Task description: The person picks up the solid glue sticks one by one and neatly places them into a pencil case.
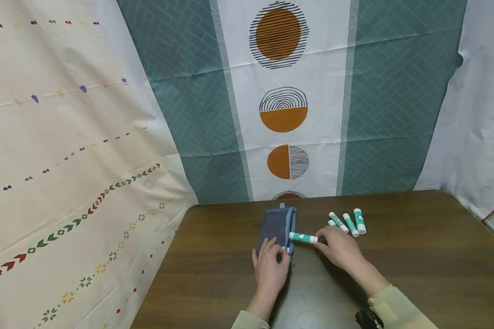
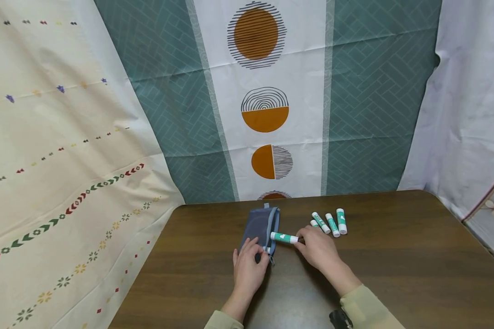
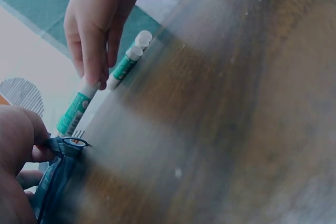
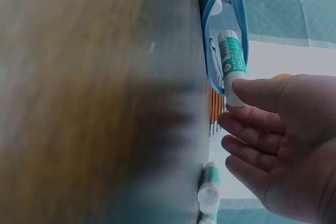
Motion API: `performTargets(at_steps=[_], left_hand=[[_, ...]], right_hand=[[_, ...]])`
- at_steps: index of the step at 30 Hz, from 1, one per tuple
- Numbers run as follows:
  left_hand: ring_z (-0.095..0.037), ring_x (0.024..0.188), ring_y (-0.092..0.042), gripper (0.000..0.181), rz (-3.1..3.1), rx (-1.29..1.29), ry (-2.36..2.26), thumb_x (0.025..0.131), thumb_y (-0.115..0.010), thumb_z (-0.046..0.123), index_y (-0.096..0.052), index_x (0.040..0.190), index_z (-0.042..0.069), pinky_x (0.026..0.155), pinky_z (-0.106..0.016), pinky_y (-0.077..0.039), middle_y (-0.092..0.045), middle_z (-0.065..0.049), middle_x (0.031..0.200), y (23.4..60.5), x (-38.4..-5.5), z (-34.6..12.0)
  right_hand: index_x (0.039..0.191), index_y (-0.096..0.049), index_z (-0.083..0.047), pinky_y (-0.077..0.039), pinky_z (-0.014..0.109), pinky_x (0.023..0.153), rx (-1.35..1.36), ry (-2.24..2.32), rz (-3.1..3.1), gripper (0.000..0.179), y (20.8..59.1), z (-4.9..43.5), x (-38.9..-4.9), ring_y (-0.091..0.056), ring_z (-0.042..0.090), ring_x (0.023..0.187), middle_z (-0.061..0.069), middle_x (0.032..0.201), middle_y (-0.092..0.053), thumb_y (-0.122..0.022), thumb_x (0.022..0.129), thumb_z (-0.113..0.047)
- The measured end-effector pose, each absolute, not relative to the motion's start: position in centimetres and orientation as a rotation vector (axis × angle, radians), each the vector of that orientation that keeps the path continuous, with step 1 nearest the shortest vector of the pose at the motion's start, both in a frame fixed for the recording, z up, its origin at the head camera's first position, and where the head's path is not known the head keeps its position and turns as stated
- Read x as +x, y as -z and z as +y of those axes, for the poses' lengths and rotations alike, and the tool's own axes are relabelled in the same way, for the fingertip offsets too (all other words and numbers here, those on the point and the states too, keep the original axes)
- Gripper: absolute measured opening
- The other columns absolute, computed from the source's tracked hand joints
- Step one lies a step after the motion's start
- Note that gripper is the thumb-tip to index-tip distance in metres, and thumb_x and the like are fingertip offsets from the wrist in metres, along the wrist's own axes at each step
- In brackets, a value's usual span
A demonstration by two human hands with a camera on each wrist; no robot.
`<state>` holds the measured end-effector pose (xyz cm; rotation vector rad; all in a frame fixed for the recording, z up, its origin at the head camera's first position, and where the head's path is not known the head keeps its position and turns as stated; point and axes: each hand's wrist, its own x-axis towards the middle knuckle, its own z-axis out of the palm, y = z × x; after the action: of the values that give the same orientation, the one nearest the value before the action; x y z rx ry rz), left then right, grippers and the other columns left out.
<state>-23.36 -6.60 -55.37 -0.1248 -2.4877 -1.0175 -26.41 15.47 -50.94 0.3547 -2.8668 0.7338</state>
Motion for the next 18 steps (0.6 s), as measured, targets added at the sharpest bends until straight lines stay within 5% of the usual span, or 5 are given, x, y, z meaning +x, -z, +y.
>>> performTargets(at_steps=[18], left_hand=[[-0.038, 0.144, -0.06, 0.022, -2.498, -0.129, 0.992, 0.09, -0.077, 0.011, -0.065, 0.075, 0.021, 0.118, -0.082, -0.027, -0.075, -0.01, 0.14, 55.4, -23.5, -6.6]], right_hand=[[0.107, -0.08, -0.008, -0.06, 0.049, 0.08, 0.425, -0.672, -2.911, 0.018, 50.9, 13.1, -27.4, -0.069, 0.026, 0.096, 0.006, 0.105, -0.074, -0.087, 0.095, -0.021]])
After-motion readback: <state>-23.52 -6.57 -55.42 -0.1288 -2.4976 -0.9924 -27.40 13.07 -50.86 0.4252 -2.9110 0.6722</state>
